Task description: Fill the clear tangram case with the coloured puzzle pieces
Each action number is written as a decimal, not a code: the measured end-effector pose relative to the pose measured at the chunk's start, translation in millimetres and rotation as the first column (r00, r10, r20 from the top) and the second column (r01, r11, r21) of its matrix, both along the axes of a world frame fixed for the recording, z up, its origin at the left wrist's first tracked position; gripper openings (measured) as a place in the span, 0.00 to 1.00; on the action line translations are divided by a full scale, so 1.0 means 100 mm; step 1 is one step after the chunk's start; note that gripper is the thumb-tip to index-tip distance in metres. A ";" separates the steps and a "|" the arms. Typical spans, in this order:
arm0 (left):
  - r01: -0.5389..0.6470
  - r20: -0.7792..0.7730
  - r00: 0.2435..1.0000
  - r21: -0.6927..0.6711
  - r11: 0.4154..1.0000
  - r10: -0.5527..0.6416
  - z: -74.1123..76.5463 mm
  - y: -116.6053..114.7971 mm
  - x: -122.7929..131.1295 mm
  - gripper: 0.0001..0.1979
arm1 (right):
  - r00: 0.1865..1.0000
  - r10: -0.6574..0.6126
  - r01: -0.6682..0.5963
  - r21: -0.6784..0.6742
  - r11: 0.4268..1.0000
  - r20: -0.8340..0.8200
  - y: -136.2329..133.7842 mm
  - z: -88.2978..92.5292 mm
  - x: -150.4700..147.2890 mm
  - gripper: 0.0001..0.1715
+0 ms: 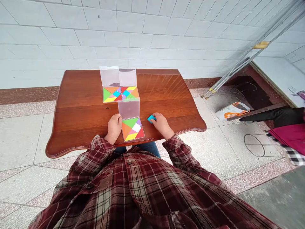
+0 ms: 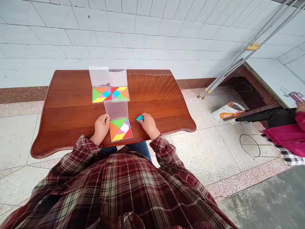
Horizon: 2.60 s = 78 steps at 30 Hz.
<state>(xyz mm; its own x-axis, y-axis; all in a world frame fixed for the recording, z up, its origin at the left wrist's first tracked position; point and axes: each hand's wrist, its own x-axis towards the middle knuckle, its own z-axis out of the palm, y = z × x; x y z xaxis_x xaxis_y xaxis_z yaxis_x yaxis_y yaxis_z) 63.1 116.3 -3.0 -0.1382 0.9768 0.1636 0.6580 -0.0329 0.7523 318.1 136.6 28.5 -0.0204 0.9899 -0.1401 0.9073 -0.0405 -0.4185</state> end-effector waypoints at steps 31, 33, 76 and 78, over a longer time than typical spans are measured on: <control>-0.016 -0.045 0.999 0.021 1.000 0.017 -0.03 0.03 0.02 0.07 | 0.896 0.427 -0.443 -0.193 0.876 -0.119 -0.44 0.09 -0.75 0.03; -0.017 -0.051 0.999 0.023 1.000 0.019 -0.04 0.04 0.02 0.07 | 0.895 0.413 -0.439 -0.161 0.884 -0.171 -0.43 0.07 -0.73 0.03; -0.018 -0.041 0.999 -0.025 1.000 0.017 0.01 0.02 0.02 0.06 | 0.909 0.134 -0.167 -0.052 0.985 -0.394 -0.05 0.01 -0.16 0.08; -0.024 -0.034 0.999 -0.024 0.999 0.023 0.02 0.02 0.02 0.06 | 0.956 0.078 -0.098 -0.057 0.994 -0.282 0.01 -0.01 -0.07 0.07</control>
